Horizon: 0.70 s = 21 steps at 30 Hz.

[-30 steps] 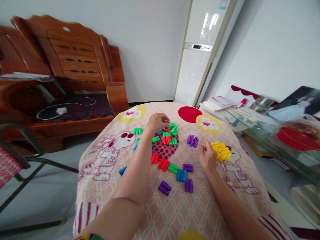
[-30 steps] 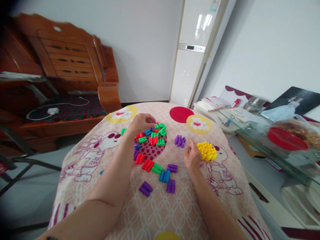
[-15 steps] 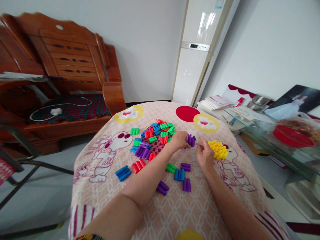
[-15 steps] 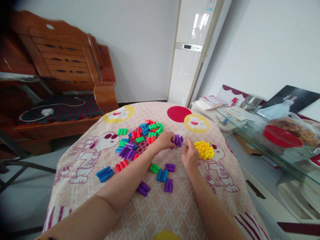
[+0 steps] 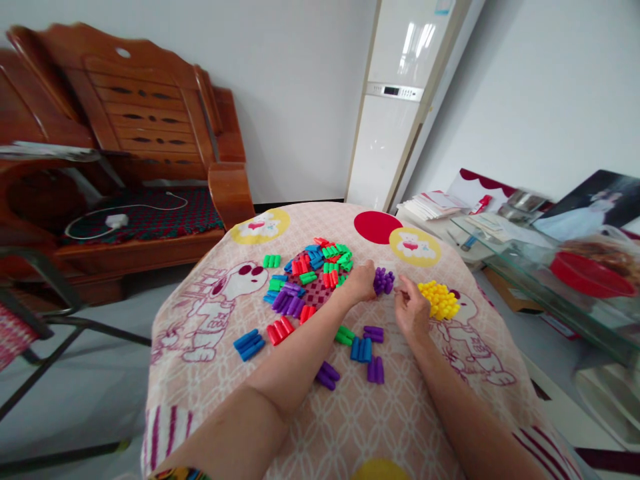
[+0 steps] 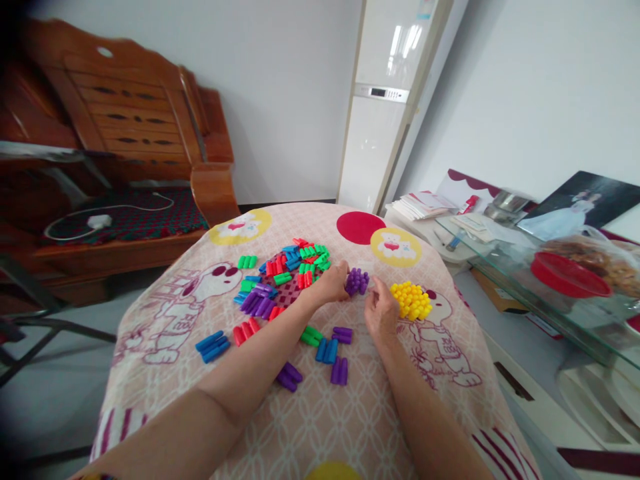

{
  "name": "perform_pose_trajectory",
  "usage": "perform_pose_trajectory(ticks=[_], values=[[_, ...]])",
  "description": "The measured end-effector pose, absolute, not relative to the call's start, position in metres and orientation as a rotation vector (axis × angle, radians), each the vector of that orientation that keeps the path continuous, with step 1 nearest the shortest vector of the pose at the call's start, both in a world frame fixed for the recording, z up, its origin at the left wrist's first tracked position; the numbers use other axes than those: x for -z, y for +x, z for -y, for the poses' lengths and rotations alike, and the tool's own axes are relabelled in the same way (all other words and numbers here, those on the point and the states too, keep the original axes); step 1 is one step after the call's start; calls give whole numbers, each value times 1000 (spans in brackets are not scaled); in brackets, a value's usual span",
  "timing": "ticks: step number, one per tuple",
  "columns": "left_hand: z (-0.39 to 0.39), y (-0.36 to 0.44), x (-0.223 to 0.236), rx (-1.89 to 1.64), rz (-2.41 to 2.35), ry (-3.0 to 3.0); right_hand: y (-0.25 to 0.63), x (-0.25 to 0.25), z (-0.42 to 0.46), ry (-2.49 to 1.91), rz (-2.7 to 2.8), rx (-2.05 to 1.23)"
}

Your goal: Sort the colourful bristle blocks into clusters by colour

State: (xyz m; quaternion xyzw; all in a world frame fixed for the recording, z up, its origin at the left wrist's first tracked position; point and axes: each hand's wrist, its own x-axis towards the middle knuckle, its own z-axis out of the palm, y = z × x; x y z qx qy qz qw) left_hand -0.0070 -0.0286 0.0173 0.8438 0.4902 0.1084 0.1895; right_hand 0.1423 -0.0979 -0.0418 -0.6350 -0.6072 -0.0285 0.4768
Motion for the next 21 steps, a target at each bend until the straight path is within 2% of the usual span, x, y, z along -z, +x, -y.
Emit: perform_pose_trajectory(ticks=[15,21], values=[[29,-6,-12,-347,-1337,2433,144,41,98,-1549,1494,79],[18,-43,-51,-419,-1402,2458,144,42,98,-1563,1473,81]])
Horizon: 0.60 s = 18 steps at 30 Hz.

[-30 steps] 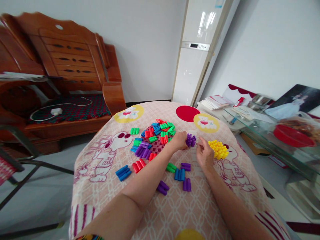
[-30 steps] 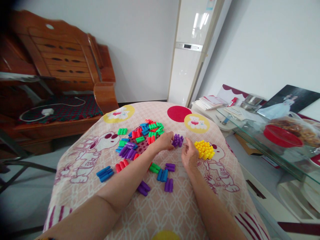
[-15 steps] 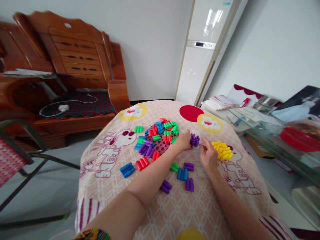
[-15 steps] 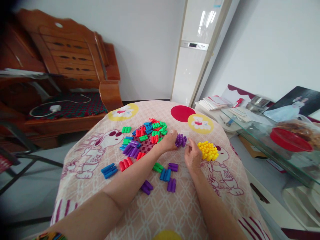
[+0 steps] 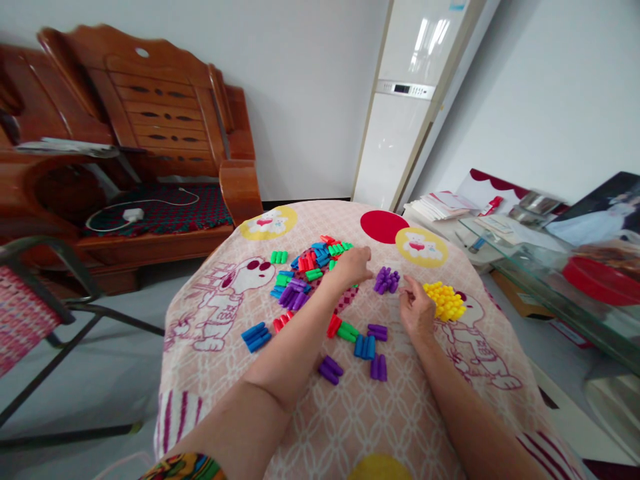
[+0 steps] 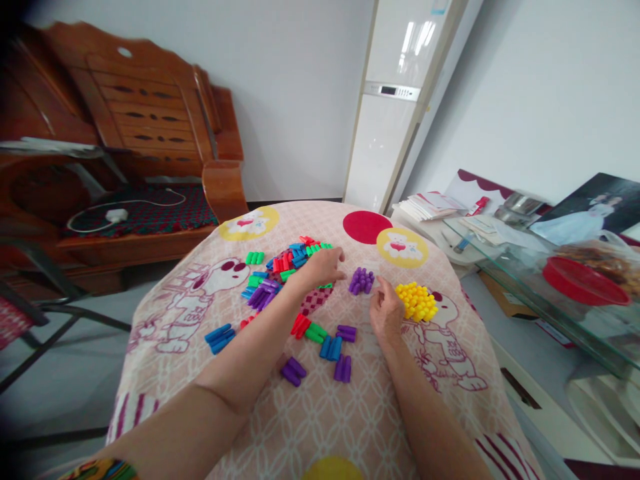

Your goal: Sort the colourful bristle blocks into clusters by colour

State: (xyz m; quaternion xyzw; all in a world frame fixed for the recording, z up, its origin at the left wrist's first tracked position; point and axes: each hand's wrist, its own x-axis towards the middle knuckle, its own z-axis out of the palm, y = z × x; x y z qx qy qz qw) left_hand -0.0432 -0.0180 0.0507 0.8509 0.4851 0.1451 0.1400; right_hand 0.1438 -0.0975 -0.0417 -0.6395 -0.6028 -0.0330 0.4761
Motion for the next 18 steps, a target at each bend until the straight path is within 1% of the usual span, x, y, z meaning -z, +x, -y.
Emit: perform_pose_trajectory(ticks=[4,7,10,13,15,18], values=[[12,-94,-84,-544,-1562,2399,145,43,95,-1581,1475,80],[19,-134,-89,-468,-1650,2420,146,44,93,-1605,1490,77],[33,-170,-76,-222,-1701,2468,146,46,92,-1613,1485,72],[50,-194,-56,4,-1640,2527,146,48,91,-1605,1496,76],[61,-201,-42,40,-1610,2542,146,48,91,-1600,1501,83],[74,-197,-25,-27,-1647,2536,146,47,91,-1605,1498,96]])
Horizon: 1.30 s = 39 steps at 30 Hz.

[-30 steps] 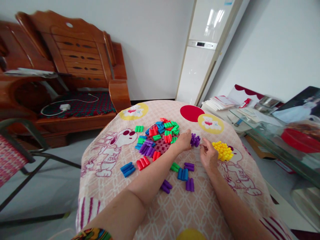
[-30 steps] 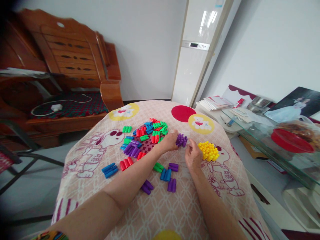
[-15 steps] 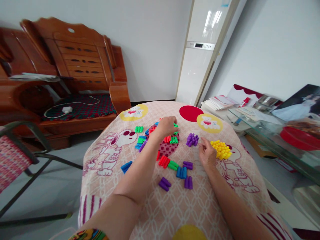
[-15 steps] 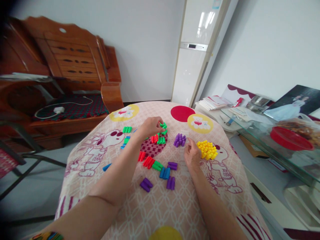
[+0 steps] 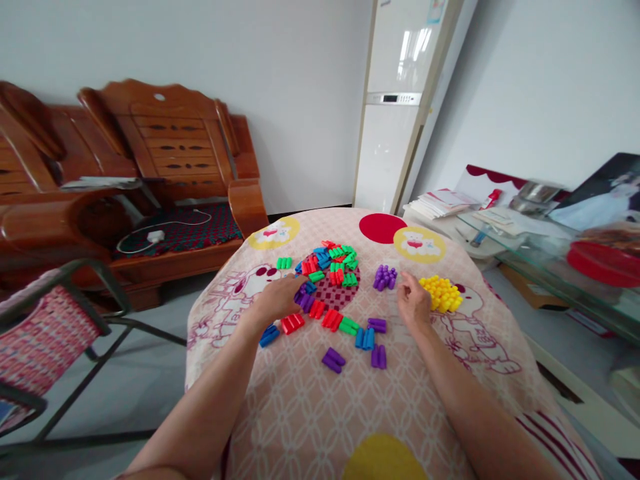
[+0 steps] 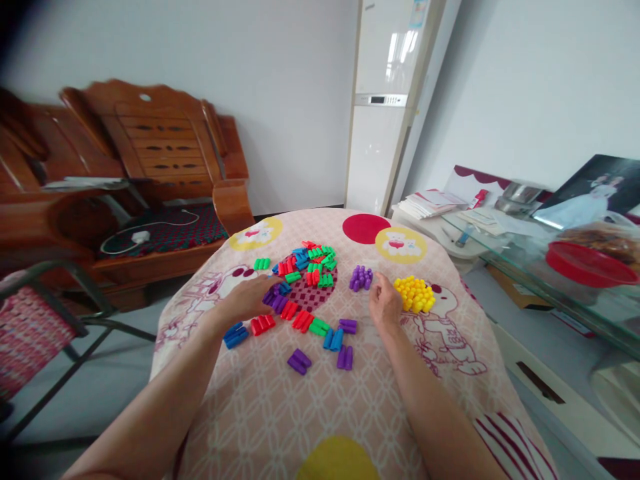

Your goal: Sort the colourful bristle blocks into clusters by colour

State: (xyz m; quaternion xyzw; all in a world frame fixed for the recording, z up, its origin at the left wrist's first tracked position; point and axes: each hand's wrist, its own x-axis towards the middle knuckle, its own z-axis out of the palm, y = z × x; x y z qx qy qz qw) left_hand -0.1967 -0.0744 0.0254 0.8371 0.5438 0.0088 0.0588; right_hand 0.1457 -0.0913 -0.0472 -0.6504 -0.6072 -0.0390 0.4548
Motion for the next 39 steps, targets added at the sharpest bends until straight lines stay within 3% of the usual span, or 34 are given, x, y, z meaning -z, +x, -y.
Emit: perform_pose_trajectory(ticks=[8,15,23,33,39], values=[[65,-151,-14,-328,-1603,2471,145,46,92,-1598,1510,137],[50,-136,-41,-660,-1631,2464,146,46,92,-1629,1495,107],[136,-143,-51,46,-1071,2614,143,44,92,-1624,1518,97],[163,-138,-43,180,-923,2622,143,44,92,-1658,1521,92],[133,-108,-62,-184,-1074,2643,141,42,93,-1663,1487,143]])
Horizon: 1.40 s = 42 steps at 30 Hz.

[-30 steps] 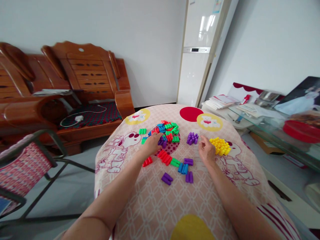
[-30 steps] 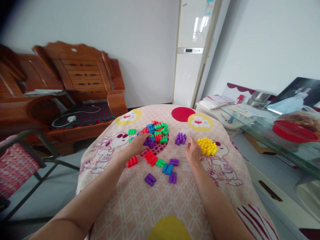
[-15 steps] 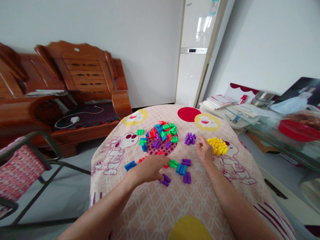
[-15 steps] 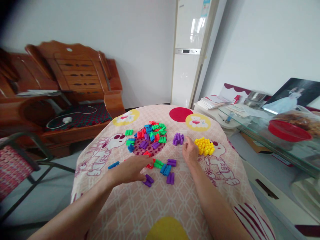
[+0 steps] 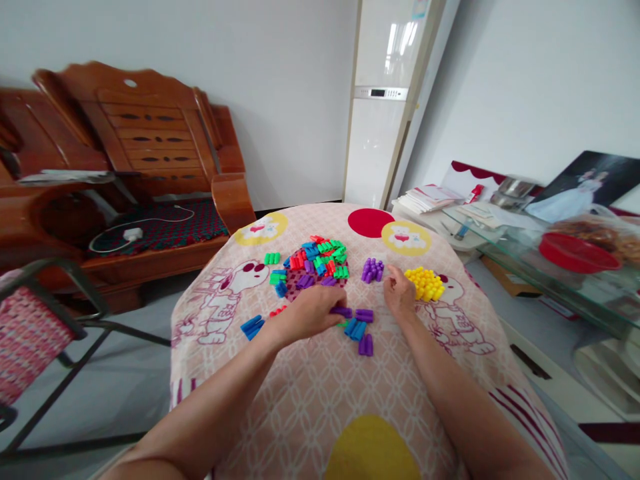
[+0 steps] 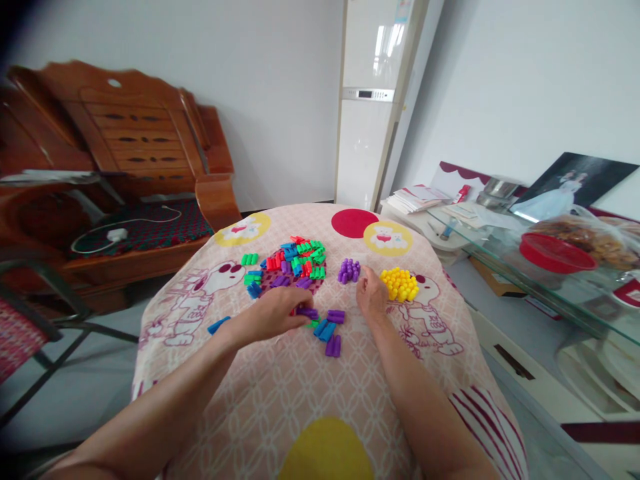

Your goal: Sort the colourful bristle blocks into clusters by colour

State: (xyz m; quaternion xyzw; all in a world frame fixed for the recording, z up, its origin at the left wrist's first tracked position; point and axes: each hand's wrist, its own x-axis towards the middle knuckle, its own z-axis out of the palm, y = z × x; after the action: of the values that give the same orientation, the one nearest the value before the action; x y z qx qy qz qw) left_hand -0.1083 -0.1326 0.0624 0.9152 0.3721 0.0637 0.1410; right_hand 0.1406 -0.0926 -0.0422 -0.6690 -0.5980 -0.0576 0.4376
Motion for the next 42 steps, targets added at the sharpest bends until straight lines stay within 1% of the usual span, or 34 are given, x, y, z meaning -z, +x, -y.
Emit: perform_pose_trajectory(ticks=[4,8,11,14,16,18,21,24,25,27,30,31,33,35,39,42], values=[[107,-70,-61,-200,-1023,2716,140,42,94,-1654,1502,143],[99,-40,-45,-65,-879,2778,141,42,94,-1676,1508,124],[102,-31,-36,60,-777,2807,141,41,94,-1703,1513,91],[101,-37,-35,72,-772,2813,142,40,94,-1704,1522,66],[92,-51,-37,48,-887,2815,142,40,95,-1698,1530,64],[78,-71,-43,-23,-1125,2800,142,40,95,-1697,1527,69],[58,-99,-55,-248,-1490,2730,142,40,95,-1691,1521,68],[58,-108,-67,-423,-1600,2677,141,40,94,-1676,1523,70],[63,-105,-70,-424,-1545,2675,141,40,94,-1672,1521,73],[82,-91,-70,-335,-1294,2698,141,40,94,-1667,1512,79],[115,-63,-60,-87,-754,2755,142,40,95,-1665,1500,67],[124,-54,-57,12,-662,2768,143,40,95,-1658,1505,57],[139,-41,-50,177,-614,2796,144,40,96,-1636,1527,41],[147,-35,-46,258,-633,2803,144,39,97,-1615,1551,33],[145,-35,-47,202,-553,2738,142,38,98,-1614,1555,34],[123,-39,-53,-24,-532,2652,141,38,97,-1657,1523,55]])
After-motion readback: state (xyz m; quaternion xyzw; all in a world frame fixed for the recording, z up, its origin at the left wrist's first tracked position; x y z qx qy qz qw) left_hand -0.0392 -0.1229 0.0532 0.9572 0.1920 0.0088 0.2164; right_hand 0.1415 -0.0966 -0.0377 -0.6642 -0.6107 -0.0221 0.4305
